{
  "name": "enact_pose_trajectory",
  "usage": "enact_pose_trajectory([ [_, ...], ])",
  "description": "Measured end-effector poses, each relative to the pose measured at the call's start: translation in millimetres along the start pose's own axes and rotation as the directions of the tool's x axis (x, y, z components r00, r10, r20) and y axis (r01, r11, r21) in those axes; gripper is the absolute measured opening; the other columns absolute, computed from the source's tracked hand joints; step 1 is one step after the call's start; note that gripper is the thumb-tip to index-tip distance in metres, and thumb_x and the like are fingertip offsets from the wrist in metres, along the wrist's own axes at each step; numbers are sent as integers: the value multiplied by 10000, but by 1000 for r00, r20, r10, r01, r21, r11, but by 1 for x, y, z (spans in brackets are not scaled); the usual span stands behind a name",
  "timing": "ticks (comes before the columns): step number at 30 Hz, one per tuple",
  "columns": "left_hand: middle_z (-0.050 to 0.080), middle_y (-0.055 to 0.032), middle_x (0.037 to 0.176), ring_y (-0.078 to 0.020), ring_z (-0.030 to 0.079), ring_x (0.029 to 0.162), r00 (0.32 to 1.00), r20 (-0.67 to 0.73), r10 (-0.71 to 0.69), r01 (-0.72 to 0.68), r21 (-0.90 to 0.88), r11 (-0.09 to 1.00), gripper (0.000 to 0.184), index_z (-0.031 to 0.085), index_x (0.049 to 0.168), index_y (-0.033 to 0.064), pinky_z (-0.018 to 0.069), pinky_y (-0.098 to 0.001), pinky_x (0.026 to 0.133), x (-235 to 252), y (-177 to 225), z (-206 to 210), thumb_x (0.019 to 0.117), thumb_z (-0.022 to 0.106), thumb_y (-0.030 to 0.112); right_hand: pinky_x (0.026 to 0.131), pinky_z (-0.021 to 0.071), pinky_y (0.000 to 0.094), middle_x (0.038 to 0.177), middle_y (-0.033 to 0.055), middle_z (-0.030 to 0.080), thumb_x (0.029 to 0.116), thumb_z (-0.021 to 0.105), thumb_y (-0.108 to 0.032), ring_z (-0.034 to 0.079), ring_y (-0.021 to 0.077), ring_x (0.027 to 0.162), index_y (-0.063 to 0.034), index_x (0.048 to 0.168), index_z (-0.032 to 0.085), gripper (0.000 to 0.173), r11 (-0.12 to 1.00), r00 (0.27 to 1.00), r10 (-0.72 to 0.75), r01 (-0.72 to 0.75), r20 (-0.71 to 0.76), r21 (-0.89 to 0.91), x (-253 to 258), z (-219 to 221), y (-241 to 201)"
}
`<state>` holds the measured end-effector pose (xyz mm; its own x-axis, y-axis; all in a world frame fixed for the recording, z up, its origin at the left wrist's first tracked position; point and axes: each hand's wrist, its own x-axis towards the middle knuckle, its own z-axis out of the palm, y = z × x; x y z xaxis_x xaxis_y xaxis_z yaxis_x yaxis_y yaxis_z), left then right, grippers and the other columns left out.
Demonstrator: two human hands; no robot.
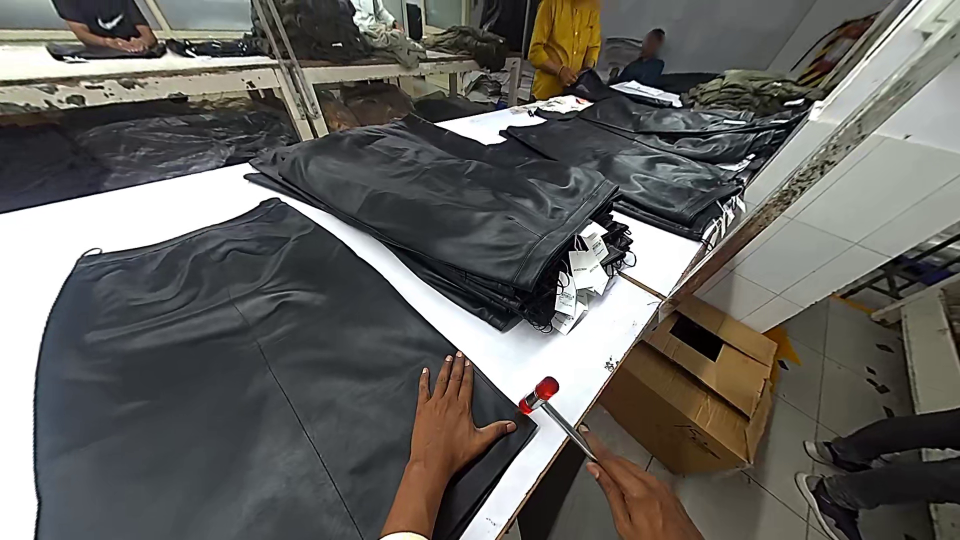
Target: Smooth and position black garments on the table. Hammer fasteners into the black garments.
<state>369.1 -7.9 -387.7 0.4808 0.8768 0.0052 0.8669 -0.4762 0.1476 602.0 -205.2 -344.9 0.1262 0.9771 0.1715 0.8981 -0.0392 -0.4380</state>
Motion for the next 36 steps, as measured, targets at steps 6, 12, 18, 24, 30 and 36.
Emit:
enact_pose_trajectory([
  [6, 184, -40, 1717, -234, 134, 1590, 999, 32, -17, 17, -12, 1000, 1356, 294, 1619, 96, 58, -605, 1257, -1, -1, -1, 662, 193, 1052, 540, 567, 434, 879, 111, 707, 1096, 410, -383, 680, 249, 636, -165, 1480, 571, 470, 996, 996, -65, 62, -67, -59, 10, 8, -5],
  [12, 153, -28, 1724, -228, 107, 1594, 998, 56, -22, 23, -20, 1000, 1365, 268, 1628, 104, 33, -600, 1258, -1, 1, -2, 654, 188, 1057, 591, 575, 372, 938, 102, 728, 1105, 390, -372, 678, 189, 679, -110, 1486, 555, 491, 996, 978, -91, 94, -190, 5, 20, 5, -9],
  [18, 163, -32, 1722, -232, 111, 1594, 999, 44, -14, 15, -13, 1000, 1367, 282, 1623, 101, 32, -605, 1256, 3, 2, -4, 652, 182, 1057, 561, 565, 449, 875, 110, 713, 1102, 378, -395, 678, 257, 642, -177, 1518, 528, 493, 997, 998, -26, 21, -66, -69, 22, 5, 0],
  [24, 176, -32, 1719, -228, 125, 1592, 1000, 27, -5, 5, 10, 1000, 1366, 280, 1623, 94, 51, -601, 1258, 0, 3, -2, 658, 177, 1055, 572, 568, 488, 859, 126, 712, 1099, 403, -381, 684, 296, 644, -219, 1523, 524, 470, 997, 999, -2, 4, 32, -73, 9, 3, 5],
  [30, 172, -37, 1720, -227, 118, 1593, 999, 38, -14, 14, 5, 1000, 1364, 278, 1623, 93, 49, -598, 1259, 0, 2, -2, 659, 186, 1054, 541, 564, 457, 879, 123, 711, 1098, 418, -356, 679, 266, 630, -197, 1513, 536, 460, 998, 999, -51, 50, -7, -45, 4, -3, -4],
  [36, 183, -38, 1717, -230, 137, 1590, 1000, 27, -14, 14, -15, 1000, 1354, 299, 1616, 88, 60, -596, 1260, -1, 1, -1, 668, 200, 1049, 567, 564, 416, 906, 136, 718, 1104, 409, -350, 665, 234, 643, -102, 1492, 547, 481, 998, 994, -57, 60, -91, 34, -3, -9, -7],
])
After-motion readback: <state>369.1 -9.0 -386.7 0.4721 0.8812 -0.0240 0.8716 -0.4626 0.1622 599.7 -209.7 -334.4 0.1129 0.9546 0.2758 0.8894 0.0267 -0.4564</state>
